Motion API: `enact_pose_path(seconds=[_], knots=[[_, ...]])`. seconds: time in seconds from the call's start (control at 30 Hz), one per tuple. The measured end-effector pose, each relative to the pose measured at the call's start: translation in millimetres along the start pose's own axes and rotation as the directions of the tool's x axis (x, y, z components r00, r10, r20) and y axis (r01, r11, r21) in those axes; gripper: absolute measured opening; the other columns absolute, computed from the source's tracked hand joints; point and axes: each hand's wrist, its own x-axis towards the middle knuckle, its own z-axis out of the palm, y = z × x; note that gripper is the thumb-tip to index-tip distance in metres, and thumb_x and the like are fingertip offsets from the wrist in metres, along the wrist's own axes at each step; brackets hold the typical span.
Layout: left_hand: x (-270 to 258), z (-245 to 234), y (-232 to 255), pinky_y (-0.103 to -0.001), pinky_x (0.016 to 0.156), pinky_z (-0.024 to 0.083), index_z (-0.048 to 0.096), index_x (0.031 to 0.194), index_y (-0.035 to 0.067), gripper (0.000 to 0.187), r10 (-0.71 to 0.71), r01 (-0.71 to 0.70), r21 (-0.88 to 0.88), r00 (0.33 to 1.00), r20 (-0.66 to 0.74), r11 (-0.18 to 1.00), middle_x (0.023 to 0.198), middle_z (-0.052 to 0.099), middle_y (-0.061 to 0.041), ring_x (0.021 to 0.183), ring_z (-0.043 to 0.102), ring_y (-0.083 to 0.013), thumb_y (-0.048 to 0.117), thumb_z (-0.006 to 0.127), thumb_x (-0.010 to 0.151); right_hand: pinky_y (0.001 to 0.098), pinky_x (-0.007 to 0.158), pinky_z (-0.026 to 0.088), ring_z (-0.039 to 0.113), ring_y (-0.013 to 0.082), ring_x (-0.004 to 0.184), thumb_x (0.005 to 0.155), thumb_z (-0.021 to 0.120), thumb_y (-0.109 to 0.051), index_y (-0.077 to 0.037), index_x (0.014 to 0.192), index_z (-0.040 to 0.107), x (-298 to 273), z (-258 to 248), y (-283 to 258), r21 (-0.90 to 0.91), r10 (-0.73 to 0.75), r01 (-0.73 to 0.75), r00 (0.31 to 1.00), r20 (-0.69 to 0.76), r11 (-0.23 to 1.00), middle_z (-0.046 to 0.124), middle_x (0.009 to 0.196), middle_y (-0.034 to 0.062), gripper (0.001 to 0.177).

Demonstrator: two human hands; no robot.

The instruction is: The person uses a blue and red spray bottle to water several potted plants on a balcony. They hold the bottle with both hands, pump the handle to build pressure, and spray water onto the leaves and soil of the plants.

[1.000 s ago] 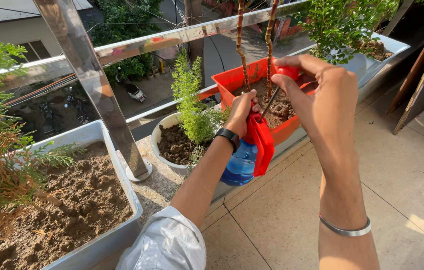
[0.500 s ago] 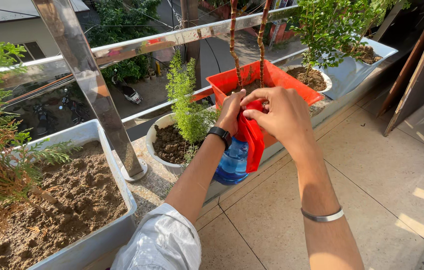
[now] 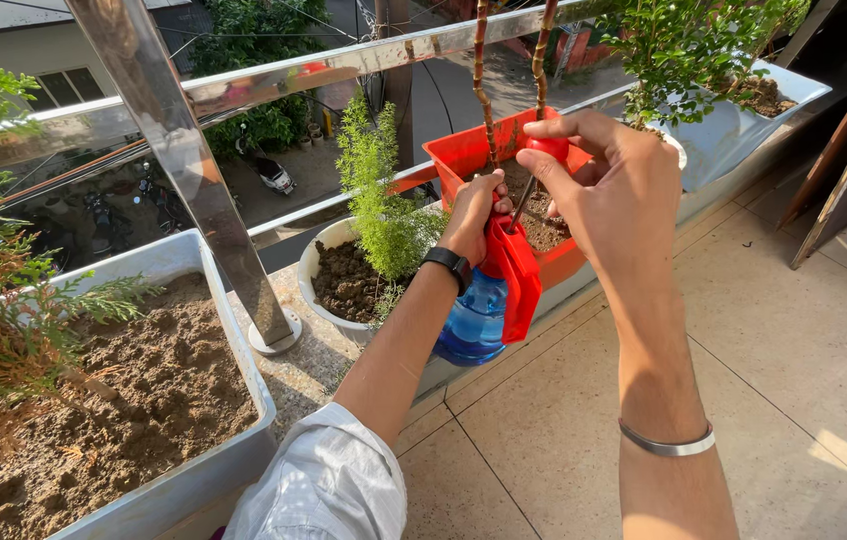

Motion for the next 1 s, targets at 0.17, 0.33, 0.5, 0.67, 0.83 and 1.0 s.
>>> enact_pose_path(seconds=[0.17, 0.33, 0.5, 0.67, 0.83, 1.0], knots=[[-1.7, -1.9, 0.1, -0.030, 0.050, 0.044, 0.050, 0.077, 0.010, 0.027, -0.014, 0.016, 0.057, 0.999, -0.034, 0.998, 0.068, 0.049, -0.001, 0.055, 0.049, -0.0136, 0.026, 0.056, 0.098, 0.0304, 0.051, 0.044, 0.064, 0.0117, 0.052, 0.080, 0.087, -0.030, -0.021, 0.104, 0.082, -1.5, 3.9, 17.8, -0.247, 0.168, -0.106, 0.955, 0.243, 0.963, 0.070, 0.065, 0.0047, 0.026], [-9.9, 1.5, 3.1, -0.032, 0.050, 0.048, 0.051, 0.077, 0.009, 0.028, 0.000, -0.002, 0.077, 1.000, 0.026, 0.997, 0.067, 0.051, -0.003, 0.055, 0.052, -0.0157, 0.028, 0.052, 0.099, 0.0284, 0.053, 0.048, 0.064, 0.0109, 0.058, 0.070, 0.091, -0.028, -0.021, 0.094, 0.083, -6.9, 16.2, 37.7, -0.249, 0.039, 0.045, 0.946, 0.322, 0.967, 0.074, 0.076, -0.0005, 0.027], [-16.6, 6.9, 7.6, -0.033, 0.053, 0.046, 0.053, 0.083, 0.012, 0.018, -0.048, 0.049, 0.047, 0.999, -0.026, 0.998, 0.070, 0.052, -0.001, 0.055, 0.050, -0.0140, 0.023, 0.051, 0.098, 0.0250, 0.054, 0.045, 0.061, 0.0098, 0.059, 0.084, 0.089, -0.021, -0.014, 0.105, 0.081, -6.8, 4.5, 20.5, -0.220, -0.118, 0.145, 0.984, 0.132, 0.965, 0.072, 0.074, 0.0049, 0.024], [-12.1, 7.7, -10.0, -0.030, 0.053, 0.044, 0.046, 0.081, 0.009, 0.025, 0.005, -0.008, 0.127, 1.000, 0.017, 0.992, 0.069, 0.042, 0.001, 0.053, 0.043, -0.0098, 0.022, 0.052, 0.101, 0.0178, 0.071, 0.053, 0.067, 0.0043, 0.084, 0.101, 0.077, -0.006, 0.003, 0.123, 0.069, -5.4, -22.2, -3.6, 0.161, -0.300, 0.338, 0.928, -0.221, 0.927, 0.076, 0.106, 0.0072, 0.026], [-8.5, 5.5, -7.2, -0.030, 0.051, 0.042, 0.046, 0.081, 0.011, 0.023, 0.003, -0.003, 0.063, 1.000, -0.003, 0.998, 0.070, 0.043, 0.002, 0.054, 0.043, -0.0100, 0.020, 0.053, 0.100, 0.0191, 0.056, 0.051, 0.069, 0.0077, 0.068, 0.099, 0.078, -0.012, -0.001, 0.117, 0.073, -2.2, -8.7, -6.5, 0.181, -0.161, 0.192, 0.971, -0.175, 0.965, 0.076, 0.100, 0.0079, 0.021], [1.2, -3.2, -4.4, -0.029, 0.050, 0.040, 0.046, 0.079, 0.011, 0.024, 0.004, -0.004, -0.011, 1.000, 0.020, 1.000, 0.069, 0.043, 0.002, 0.055, 0.044, -0.0097, 0.020, 0.057, 0.099, 0.0222, 0.049, 0.050, 0.069, 0.0109, 0.055, 0.094, 0.084, -0.017, -0.006, 0.116, 0.078, -4.9, -0.1, 7.9, -0.009, -0.098, 0.098, 0.995, 0.007, 0.995, 0.079, 0.099, 0.0057, 0.026]])
